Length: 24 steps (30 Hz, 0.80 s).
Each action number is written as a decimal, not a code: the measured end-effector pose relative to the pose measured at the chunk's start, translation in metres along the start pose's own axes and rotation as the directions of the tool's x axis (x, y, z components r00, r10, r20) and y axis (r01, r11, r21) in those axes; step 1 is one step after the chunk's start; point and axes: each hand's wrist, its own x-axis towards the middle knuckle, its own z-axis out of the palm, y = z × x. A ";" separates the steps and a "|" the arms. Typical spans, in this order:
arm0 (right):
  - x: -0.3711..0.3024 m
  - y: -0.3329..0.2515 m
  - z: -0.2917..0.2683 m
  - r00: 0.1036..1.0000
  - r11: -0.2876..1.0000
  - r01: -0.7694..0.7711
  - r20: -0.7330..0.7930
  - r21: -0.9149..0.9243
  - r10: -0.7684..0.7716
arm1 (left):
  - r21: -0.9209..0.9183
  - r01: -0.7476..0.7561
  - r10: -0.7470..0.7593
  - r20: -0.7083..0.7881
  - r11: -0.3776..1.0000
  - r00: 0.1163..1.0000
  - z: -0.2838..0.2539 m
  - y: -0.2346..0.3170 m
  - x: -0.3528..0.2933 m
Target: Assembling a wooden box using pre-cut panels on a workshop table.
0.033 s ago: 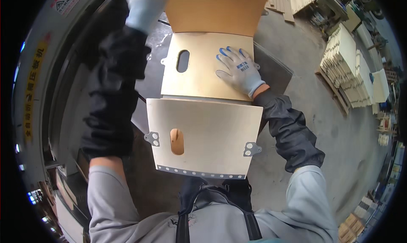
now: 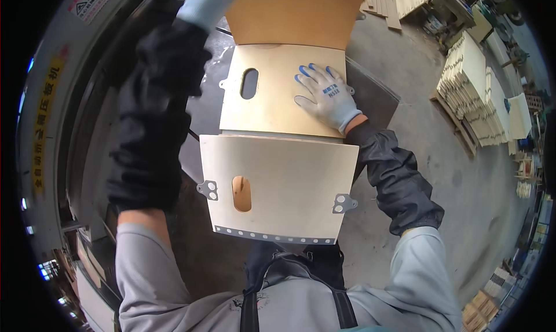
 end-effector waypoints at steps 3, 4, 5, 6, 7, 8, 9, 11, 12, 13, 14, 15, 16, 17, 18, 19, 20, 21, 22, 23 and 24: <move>0.011 -0.011 0.004 0.997 0.997 0.063 -0.042 0.038 -0.062 | -0.070 -0.193 0.205 0.310 0.979 0.929 0.037 -0.033 0.031; 0.012 -0.011 0.005 0.998 0.998 0.054 -0.047 0.040 -0.053 | -0.177 -0.112 0.187 0.496 0.978 0.848 0.044 -0.028 0.032; 0.007 -0.006 0.002 0.999 0.999 0.028 -0.026 0.045 -0.027 | -0.202 -0.116 0.204 0.499 0.973 0.842 0.052 -0.011 0.030; 0.001 -0.002 0.000 1.000 0.999 0.001 -0.007 0.052 0.000 | -0.148 -0.105 0.169 0.533 0.983 0.829 0.055 0.005 0.022; 0.014 -0.016 0.003 0.999 0.996 0.040 -0.029 0.078 -0.038 | -0.022 -0.108 0.101 0.569 0.994 0.816 0.018 0.020 0.018; 0.019 -0.019 0.006 0.998 0.995 0.044 -0.040 0.089 -0.040 | 0.066 -0.106 0.046 0.595 0.992 0.803 -0.004 0.035 0.009; 0.011 -0.010 0.008 0.999 0.997 0.014 -0.031 0.080 -0.012 | 0.105 -0.104 0.017 0.618 0.989 0.786 -0.002 0.050 0.000; 0.012 -0.010 0.010 0.999 0.997 0.009 -0.038 0.076 -0.006 | 0.058 -0.277 0.192 0.585 0.959 0.788 0.005 0.031 -0.006; 0.011 -0.007 0.012 0.999 0.997 -0.005 -0.049 0.083 0.009 | 0.004 -0.300 0.226 0.647 0.954 0.728 0.005 0.034 -0.012; 0.009 -0.006 0.013 0.998 0.994 -0.012 -0.056 0.113 0.018 | 0.053 -0.339 0.223 0.658 0.939 0.720 0.004 0.039 -0.021; 0.007 -0.005 0.015 0.998 0.990 -0.018 -0.063 0.142 0.027 | 0.101 -0.376 0.218 0.667 0.921 0.713 0.003 0.043 -0.029; 0.009 -0.008 0.011 0.998 0.987 -0.024 -0.053 0.158 0.033 | 0.080 -0.354 0.198 0.706 0.932 0.680 -0.007 0.046 -0.032; 0.007 -0.007 0.010 0.997 0.986 -0.032 -0.061 0.165 0.043 | 0.046 -0.329 0.188 0.741 0.943 0.645 -0.009 0.052 -0.036; 0.006 -0.006 0.009 0.998 0.985 -0.037 -0.047 0.168 0.046 | 0.106 -0.308 0.128 0.748 0.945 0.651 -0.010 0.061 -0.039; 0.007 -0.006 0.010 0.999 0.984 -0.033 -0.035 0.174 0.040 | 0.109 -0.319 0.131 0.753 0.942 0.645 -0.008 0.059 -0.040; 0.007 -0.007 0.012 0.994 0.986 -0.004 -0.103 0.166 0.022 | 0.150 -0.263 0.080 0.714 0.953 0.695 -0.005 0.054 -0.041; 0.008 -0.004 0.015 0.994 0.985 -0.001 -0.111 0.172 0.020 | 0.188 -0.204 0.027 0.669 0.961 0.742 -0.002 0.049 -0.040; 0.011 -0.003 0.022 0.977 0.961 -0.011 -0.200 0.278 0.069 | 0.194 -0.209 0.055 0.592 0.959 0.804 0.003 0.037 -0.035; 0.015 -0.002 0.021 0.952 0.925 -0.006 -0.280 0.380 0.121 | 0.264 -0.327 0.179 0.461 0.908 0.869 0.014 0.032 -0.025; 0.016 0.003 0.018 0.906 0.830 -0.087 -0.303 0.551 0.296 | 0.291 -0.399 0.264 0.409 0.869 0.873 0.011 0.029 -0.026; 0.015 0.016 0.016 0.790 0.808 -0.211 -0.391 0.550 0.472 | 0.316 -0.468 0.355 0.355 0.825 0.865 0.014 0.046 -0.024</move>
